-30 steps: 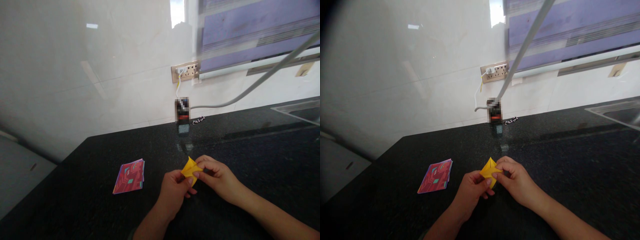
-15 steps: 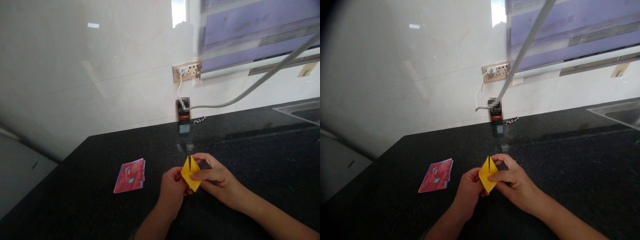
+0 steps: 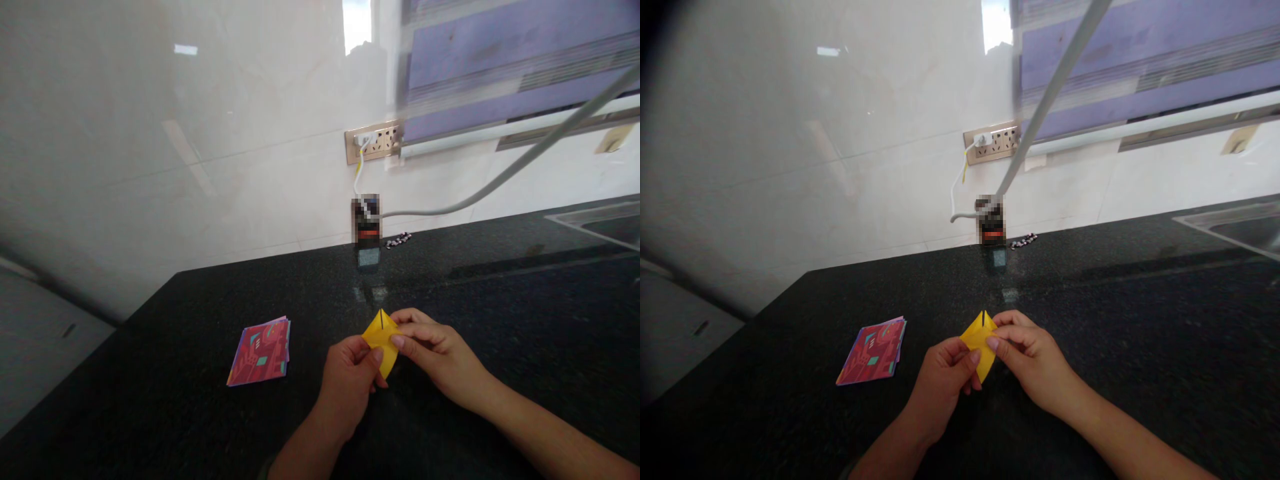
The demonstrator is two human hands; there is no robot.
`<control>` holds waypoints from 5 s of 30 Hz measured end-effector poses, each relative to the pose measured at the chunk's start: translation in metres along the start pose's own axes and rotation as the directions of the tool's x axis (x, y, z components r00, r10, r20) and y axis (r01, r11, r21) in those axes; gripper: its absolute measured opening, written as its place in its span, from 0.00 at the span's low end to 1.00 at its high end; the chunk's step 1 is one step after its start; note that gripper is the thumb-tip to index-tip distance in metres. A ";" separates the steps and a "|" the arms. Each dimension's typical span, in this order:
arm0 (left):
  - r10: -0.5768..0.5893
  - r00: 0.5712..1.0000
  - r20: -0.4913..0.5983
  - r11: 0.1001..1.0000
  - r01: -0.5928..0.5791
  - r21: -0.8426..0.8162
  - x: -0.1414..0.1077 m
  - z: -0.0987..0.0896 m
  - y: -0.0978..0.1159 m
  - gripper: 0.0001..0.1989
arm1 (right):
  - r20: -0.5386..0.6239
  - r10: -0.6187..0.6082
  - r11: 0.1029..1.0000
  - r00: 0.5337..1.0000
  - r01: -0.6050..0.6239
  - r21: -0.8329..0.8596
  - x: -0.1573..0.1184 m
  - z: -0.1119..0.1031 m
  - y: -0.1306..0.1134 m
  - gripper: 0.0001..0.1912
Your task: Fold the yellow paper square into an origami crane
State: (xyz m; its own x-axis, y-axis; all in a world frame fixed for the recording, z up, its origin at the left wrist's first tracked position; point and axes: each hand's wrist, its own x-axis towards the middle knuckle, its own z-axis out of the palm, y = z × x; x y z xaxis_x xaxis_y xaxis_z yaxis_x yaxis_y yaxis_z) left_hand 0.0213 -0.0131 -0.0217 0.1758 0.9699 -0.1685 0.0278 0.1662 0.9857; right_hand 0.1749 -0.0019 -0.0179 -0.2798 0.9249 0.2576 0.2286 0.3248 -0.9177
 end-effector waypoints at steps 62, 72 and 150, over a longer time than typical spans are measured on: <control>0.167 0.985 0.048 0.986 -0.167 0.004 -0.002 0.004 -0.005 0.15 | 0.057 0.368 0.891 0.928 -0.369 0.266 -0.005 0.016 -0.001 0.06; 0.188 0.980 0.064 0.975 -0.194 0.104 -0.003 0.005 -0.005 0.15 | -0.004 0.344 0.900 0.939 -0.329 0.287 -0.003 0.015 -0.002 0.09; -0.131 0.991 -0.002 0.849 0.111 -0.516 -0.002 0.011 -0.005 0.13 | 0.011 -0.499 0.635 0.867 0.373 -0.677 -0.014 0.014 -0.002 0.08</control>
State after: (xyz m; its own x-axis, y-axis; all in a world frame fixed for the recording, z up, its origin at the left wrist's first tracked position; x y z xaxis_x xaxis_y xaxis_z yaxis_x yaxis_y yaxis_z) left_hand 0.0313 -0.0180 -0.0266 0.1688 0.9401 -0.2961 -0.4647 0.3408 0.8172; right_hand 0.1655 -0.0181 -0.0238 -0.3663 0.6376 0.6777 0.6716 0.6853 -0.2817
